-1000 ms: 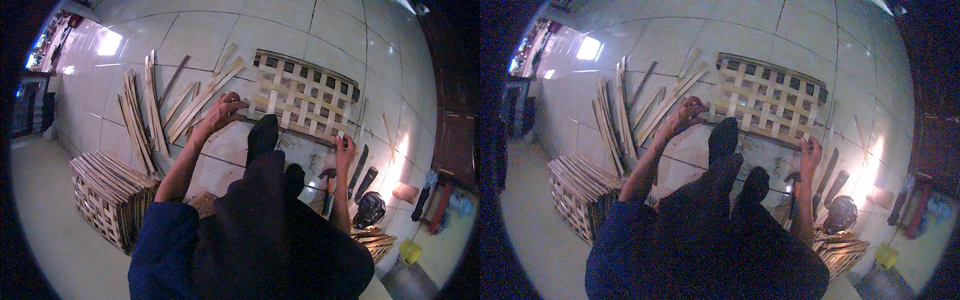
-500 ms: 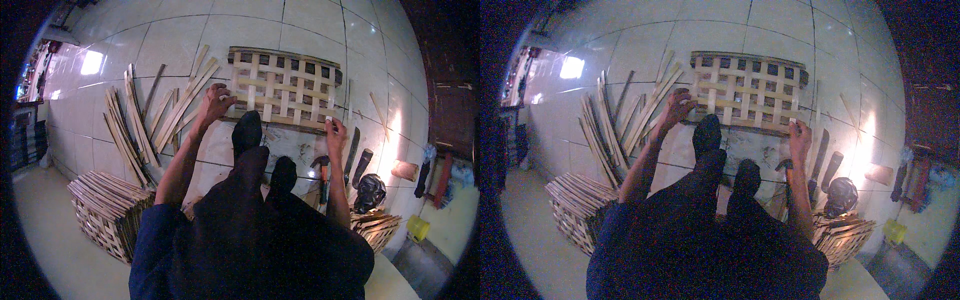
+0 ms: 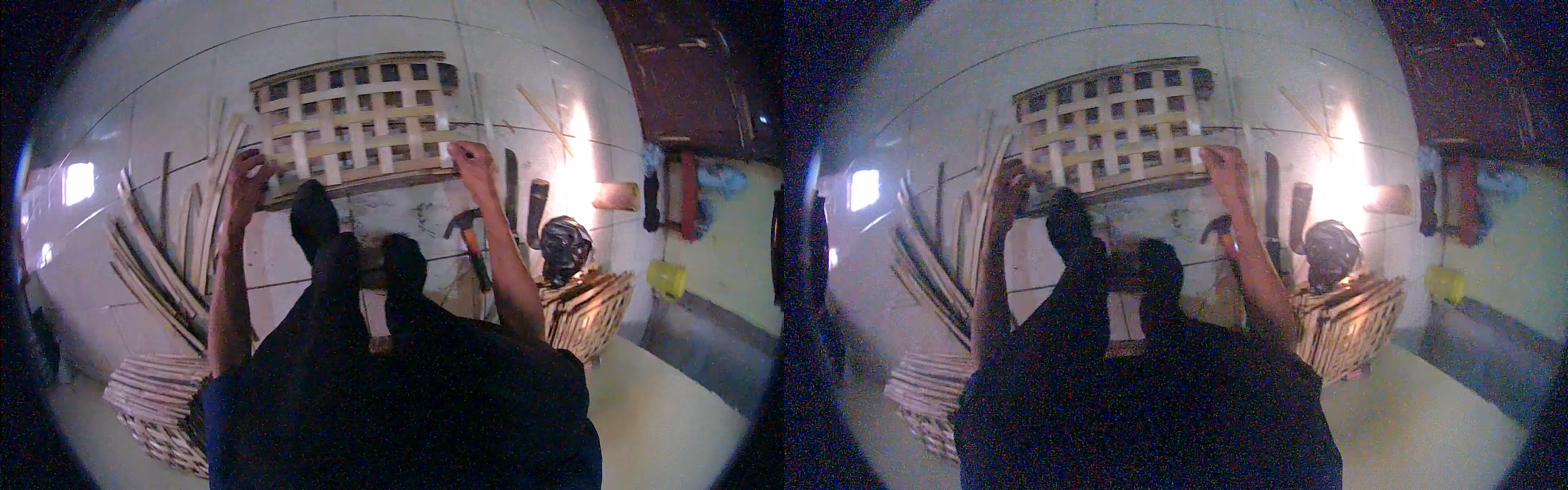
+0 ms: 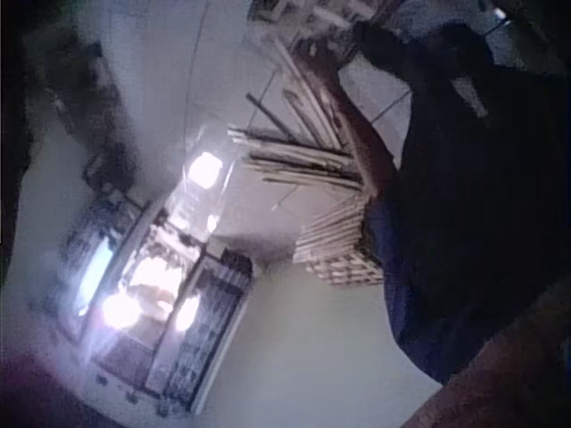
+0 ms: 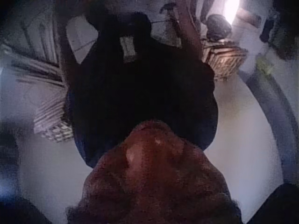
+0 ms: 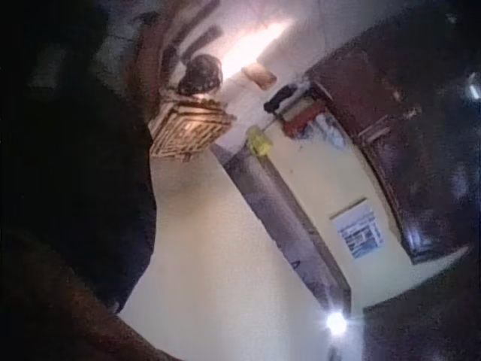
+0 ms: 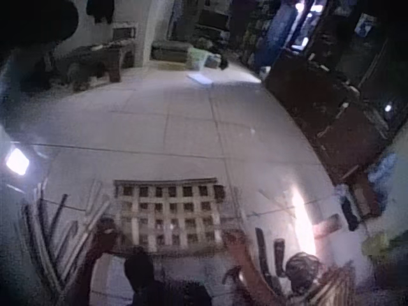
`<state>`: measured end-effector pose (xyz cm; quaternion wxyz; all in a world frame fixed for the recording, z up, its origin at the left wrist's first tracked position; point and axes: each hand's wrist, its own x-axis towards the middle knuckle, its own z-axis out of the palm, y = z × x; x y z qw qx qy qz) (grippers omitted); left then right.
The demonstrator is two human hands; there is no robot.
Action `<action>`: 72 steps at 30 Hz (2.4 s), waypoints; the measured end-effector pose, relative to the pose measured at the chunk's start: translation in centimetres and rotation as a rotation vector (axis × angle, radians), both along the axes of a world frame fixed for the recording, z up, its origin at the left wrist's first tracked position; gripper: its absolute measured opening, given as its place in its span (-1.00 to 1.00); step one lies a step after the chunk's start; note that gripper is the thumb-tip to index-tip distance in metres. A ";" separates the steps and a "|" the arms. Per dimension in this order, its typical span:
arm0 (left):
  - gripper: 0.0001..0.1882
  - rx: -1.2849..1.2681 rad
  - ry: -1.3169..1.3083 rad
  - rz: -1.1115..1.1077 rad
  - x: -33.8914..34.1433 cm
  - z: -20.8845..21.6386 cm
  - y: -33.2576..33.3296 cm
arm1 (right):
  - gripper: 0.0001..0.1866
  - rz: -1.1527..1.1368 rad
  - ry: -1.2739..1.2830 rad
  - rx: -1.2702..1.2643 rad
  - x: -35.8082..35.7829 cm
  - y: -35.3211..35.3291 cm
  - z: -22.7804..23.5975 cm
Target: The person sits on the floor and assembles a wooden lattice panel by hand. They place thin wooden strips into a grid pattern and use a hammer to secure them in place.
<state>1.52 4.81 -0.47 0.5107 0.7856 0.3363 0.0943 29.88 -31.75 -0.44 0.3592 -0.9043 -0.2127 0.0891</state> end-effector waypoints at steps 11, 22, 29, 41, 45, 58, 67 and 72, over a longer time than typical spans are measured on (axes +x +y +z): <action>-0.60 0.181 -0.098 -0.107 0.4 0.1 0.0 | -0.60 0.033 0.148 0.013 -0.1 -0.1 2.1; -0.62 0.089 -0.053 -0.100 -0.5 -1.8 0.6 | -0.61 0.027 0.291 -0.017 0.8 -0.3 1.8; -0.60 -0.064 -0.061 0.058 0.4 0.2 -0.8 | -0.60 0.049 0.394 0.011 0.2 0.0 4.5; -0.69 0.258 -0.145 -0.016 -0.2 -0.9 -0.8 | -0.58 0.045 0.427 0.021 1.2 -1.1 0.1; -0.79 0.197 -0.204 -0.039 -0.5 -2.5 -0.3 | -0.57 0.054 0.441 0.018 -0.1 -0.2 3.0; -0.84 0.344 -0.225 -0.038 -0.4 -0.9 -1.2 | -0.55 0.049 0.439 0.010 0.8 -0.7 1.6; -0.87 0.352 -0.223 -0.037 -0.5 -0.8 -1.4 | -0.54 0.022 0.400 -0.016 0.4 -0.4 1.9; -0.71 0.128 -0.177 0.067 -0.6 -1.3 -1.4 | -0.58 0.070 0.391 -0.025 0.6 -0.6 1.4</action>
